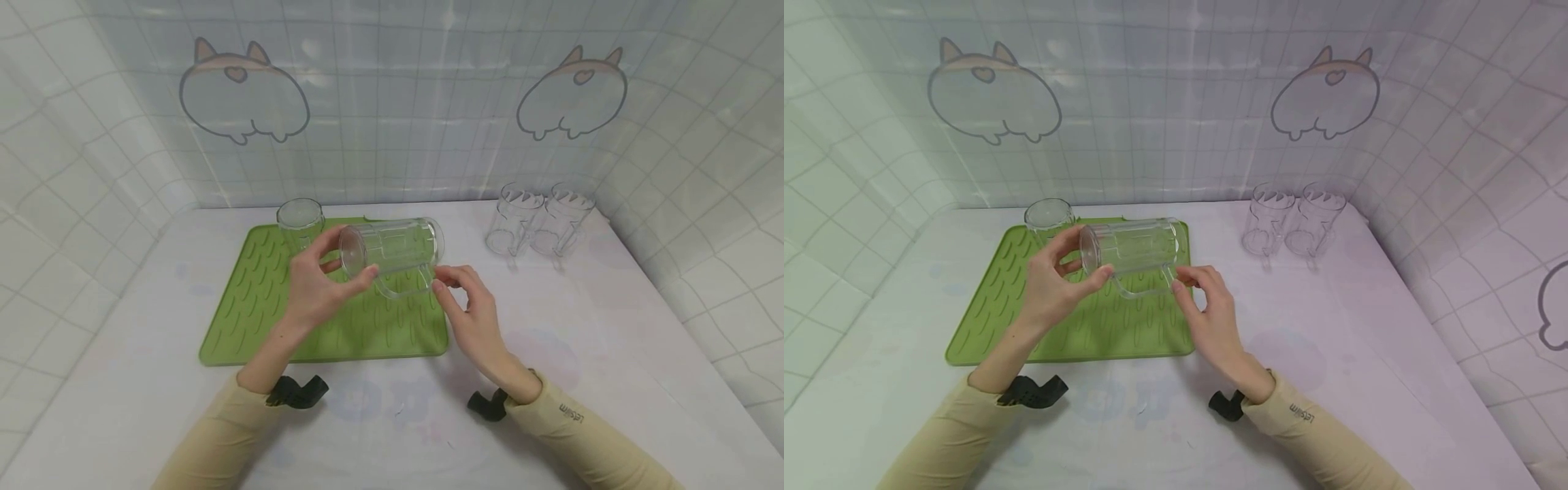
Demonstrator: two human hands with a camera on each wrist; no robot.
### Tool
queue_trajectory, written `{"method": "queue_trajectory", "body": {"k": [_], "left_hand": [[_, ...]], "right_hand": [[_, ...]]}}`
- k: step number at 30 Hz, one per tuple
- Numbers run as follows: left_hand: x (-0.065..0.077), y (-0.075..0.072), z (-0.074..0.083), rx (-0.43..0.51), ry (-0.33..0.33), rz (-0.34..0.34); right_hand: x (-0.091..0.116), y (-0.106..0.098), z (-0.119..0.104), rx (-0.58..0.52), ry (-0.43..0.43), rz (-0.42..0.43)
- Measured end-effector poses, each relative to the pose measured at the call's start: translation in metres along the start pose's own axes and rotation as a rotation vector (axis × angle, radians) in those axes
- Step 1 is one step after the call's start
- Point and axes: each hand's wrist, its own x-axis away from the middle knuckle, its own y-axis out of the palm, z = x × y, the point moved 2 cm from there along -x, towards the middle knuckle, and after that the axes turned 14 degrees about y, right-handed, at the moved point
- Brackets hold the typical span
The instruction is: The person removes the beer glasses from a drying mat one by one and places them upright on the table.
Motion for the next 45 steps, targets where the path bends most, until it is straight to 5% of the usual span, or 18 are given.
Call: {"method": "queue_trajectory", "body": {"k": [13, 21, 29, 45], "left_hand": [[0.0, 0.0, 0.001, 0.024, 0.059, 0.035], [-0.002, 0.001, 0.001, 0.035, 0.056, 0.007], [-0.005, 0.006, 0.0, 0.11, 0.002, -0.086], [-0.002, 0.006, -0.013, 0.098, -0.114, -0.245]], "right_hand": [[0.001, 0.003, 0.002, 0.013, 0.103, -0.124], [0.0, 0.003, 0.0, -0.094, 0.242, -0.23], [-0.003, -0.004, -0.001, -0.185, 0.324, -0.173], [-0.008, -0.01, -0.005, -0.281, 0.32, -0.117]]}}
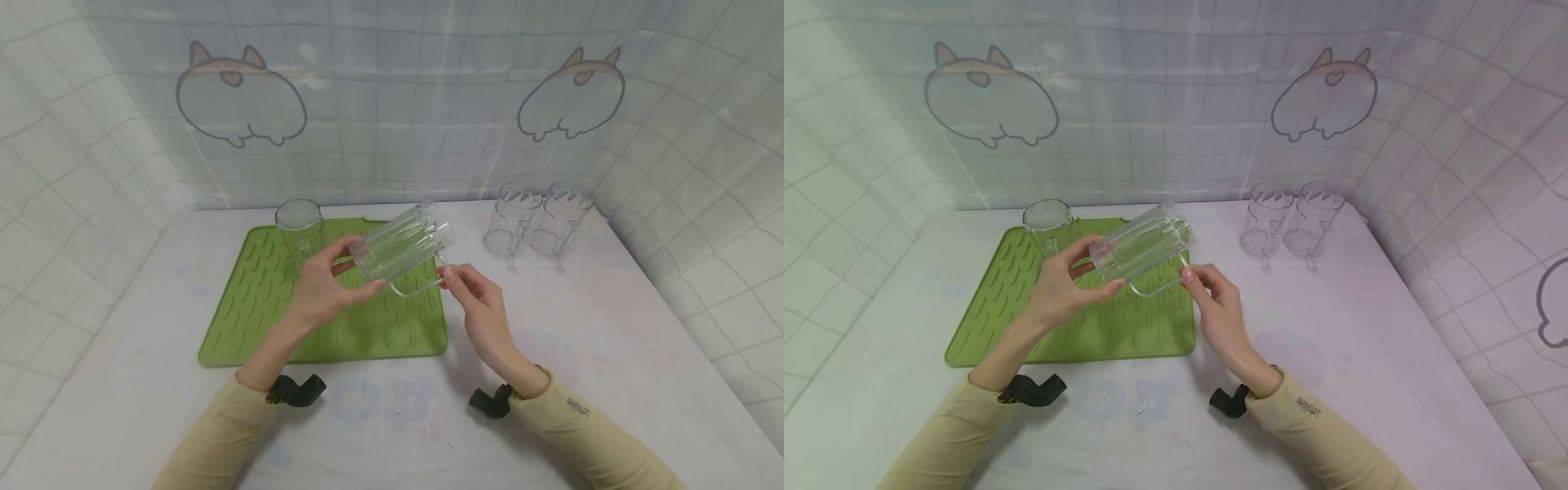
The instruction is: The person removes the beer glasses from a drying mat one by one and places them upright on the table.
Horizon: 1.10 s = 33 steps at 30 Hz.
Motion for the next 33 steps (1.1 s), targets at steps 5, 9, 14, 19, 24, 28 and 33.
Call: {"method": "queue_trajectory", "body": {"k": [5, 9, 14, 19, 24, 28, 33], "left_hand": [[0.0, 0.001, -0.003, -0.042, -0.015, -0.042], [0.0, 0.002, -0.006, -0.072, -0.018, -0.07], [0.001, 0.004, -0.008, -0.068, -0.038, -0.096], [0.002, 0.006, -0.009, -0.091, -0.067, -0.132], [0.002, 0.008, -0.009, -0.127, -0.046, -0.157], [0.002, 0.009, -0.011, -0.133, -0.027, -0.171], [0.002, 0.011, -0.012, -0.145, -0.018, -0.19]], "right_hand": [[0.001, 0.0, -0.001, -0.01, -0.006, 0.01], [0.002, 0.0, -0.002, -0.019, -0.011, 0.009], [0.003, 0.0, -0.003, -0.039, -0.016, -0.006], [0.005, 0.001, -0.003, -0.048, -0.029, -0.032], [0.006, 0.003, -0.004, -0.051, -0.041, -0.056], [0.008, 0.004, -0.005, -0.043, -0.041, -0.061], [0.009, 0.005, -0.006, -0.055, -0.028, -0.075]]}}
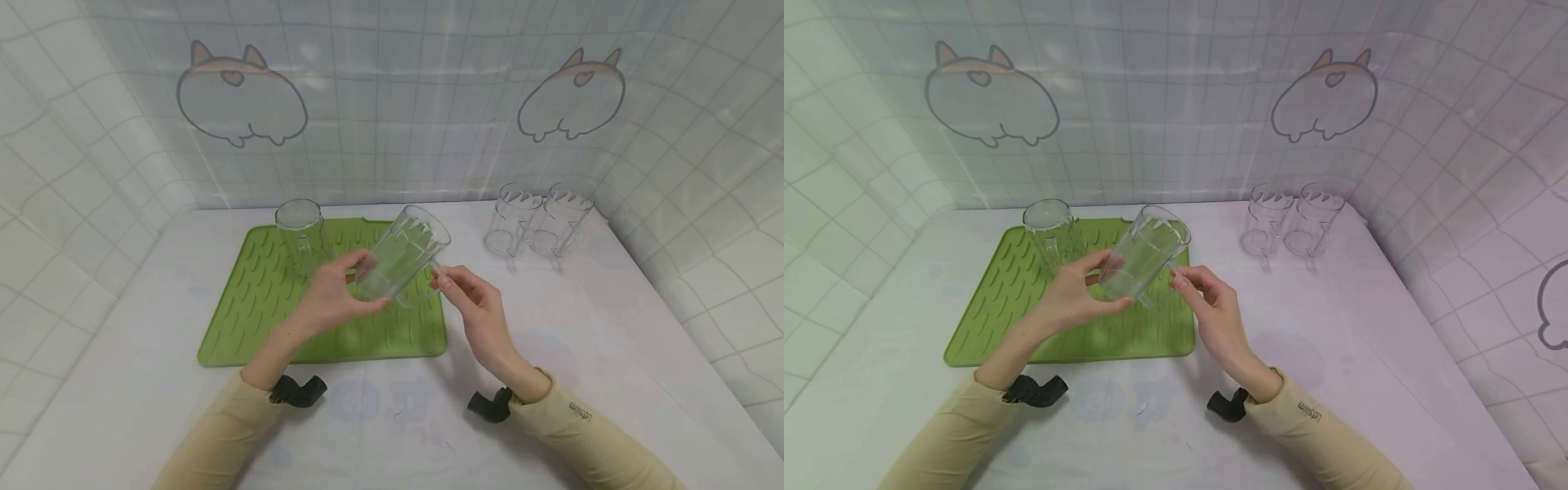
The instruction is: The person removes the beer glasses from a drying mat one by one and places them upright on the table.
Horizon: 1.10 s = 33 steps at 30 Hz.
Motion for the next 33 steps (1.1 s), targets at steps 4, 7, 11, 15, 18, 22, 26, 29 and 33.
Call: {"method": "queue_trajectory", "body": {"k": [4, 7, 11, 15, 18, 22, 26, 29, 33], "left_hand": [[0.0004, 0.0011, 0.0003, -0.013, -0.006, -0.022], [0.0009, 0.0019, 0.0, -0.023, -0.009, -0.032], [0.002, 0.0026, 0.0007, -0.032, -0.012, -0.051], [0.0029, 0.0041, 0.0007, -0.039, -0.022, -0.074], [0.003, 0.0052, 0.0001, -0.04, -0.023, -0.086], [0.0028, 0.0061, -0.0006, -0.038, -0.023, -0.094], [0.0034, 0.007, -0.0016, -0.033, -0.027, -0.103], [0.0038, 0.0079, -0.0024, -0.032, -0.035, -0.112], [0.0039, 0.0089, -0.0031, -0.038, -0.037, -0.117]], "right_hand": [[0.0013, 0.0016, -0.002, -0.03, 0.018, -0.018], [0.0025, 0.0031, -0.0031, -0.057, 0.029, -0.035], [0.0034, 0.0054, -0.0037, -0.111, 0.042, -0.073], [0.0034, 0.0072, -0.0032, -0.178, 0.064, -0.115], [0.0029, 0.0079, -0.0024, -0.207, 0.081, -0.141], [0.0031, 0.0086, -0.002, -0.227, 0.097, -0.173], [0.0039, 0.0092, -0.002, -0.238, 0.118, -0.195], [0.0044, 0.0097, -0.002, -0.24, 0.137, -0.211], [0.005, 0.0104, -0.0022, -0.242, 0.159, -0.228]]}}
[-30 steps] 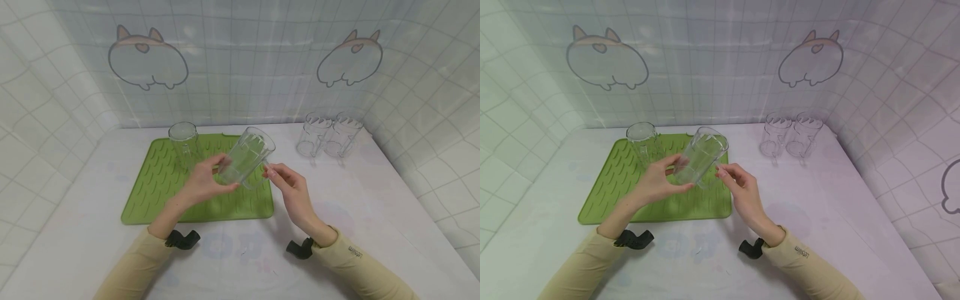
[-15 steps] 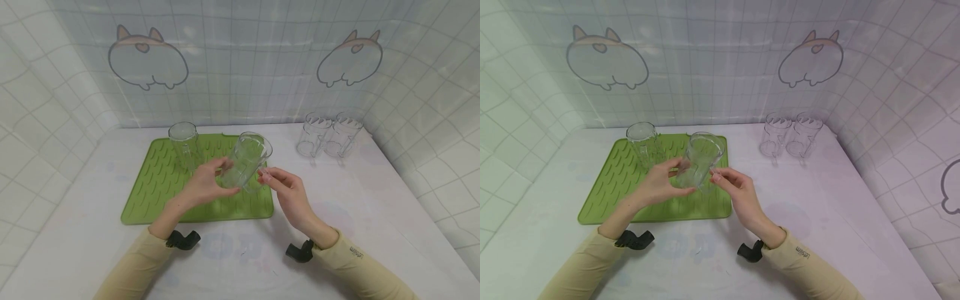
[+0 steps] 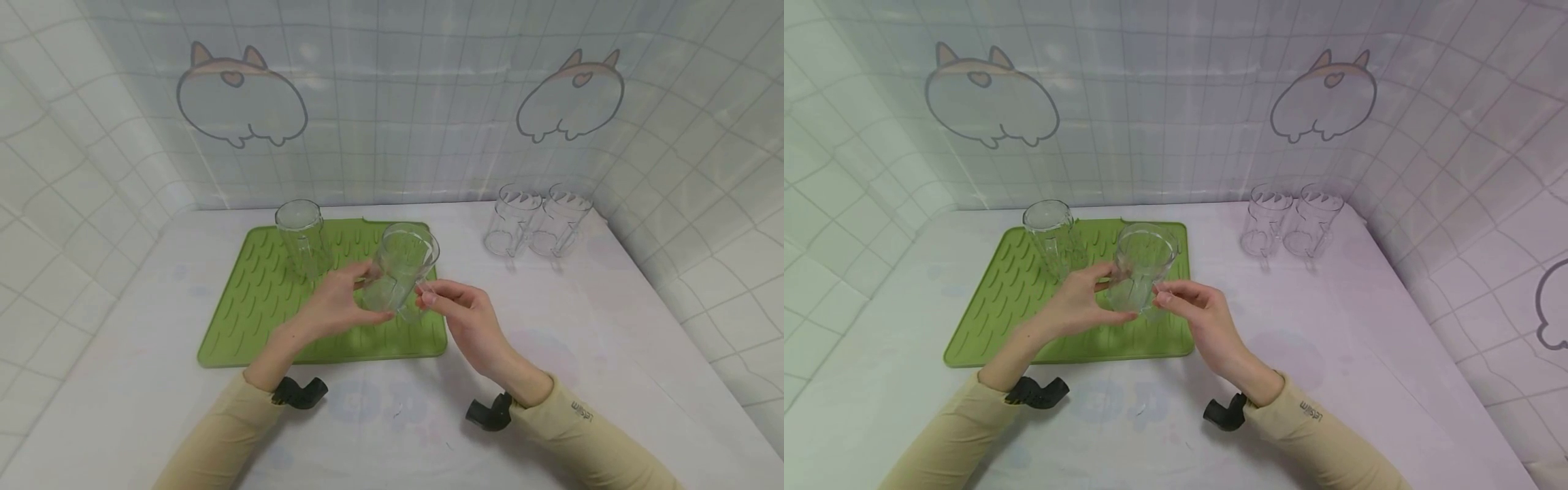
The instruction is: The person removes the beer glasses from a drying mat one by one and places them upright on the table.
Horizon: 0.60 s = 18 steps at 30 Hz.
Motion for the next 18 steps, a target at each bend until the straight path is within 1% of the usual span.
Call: {"method": "queue_trajectory", "body": {"k": [6, 10, 13, 18], "left_hand": [[-0.0008, 0.0004, -0.0008, 0.011, -0.025, 0.002], [-0.0012, 0.0005, -0.0023, -0.003, -0.032, -0.007], [-0.0017, 0.0009, -0.003, -0.018, -0.023, -0.006], [-0.002, 0.0005, -0.0036, -0.013, 0.001, -0.015]], "right_hand": [[0.0014, 0.0019, -0.0008, 0.002, 0.015, -0.019], [0.0025, 0.0039, -0.0001, -0.003, 0.028, -0.024], [0.0029, 0.0045, 0.0006, -0.004, 0.039, -0.023], [0.0022, 0.0044, 0.0015, -0.002, 0.054, -0.032]]}}
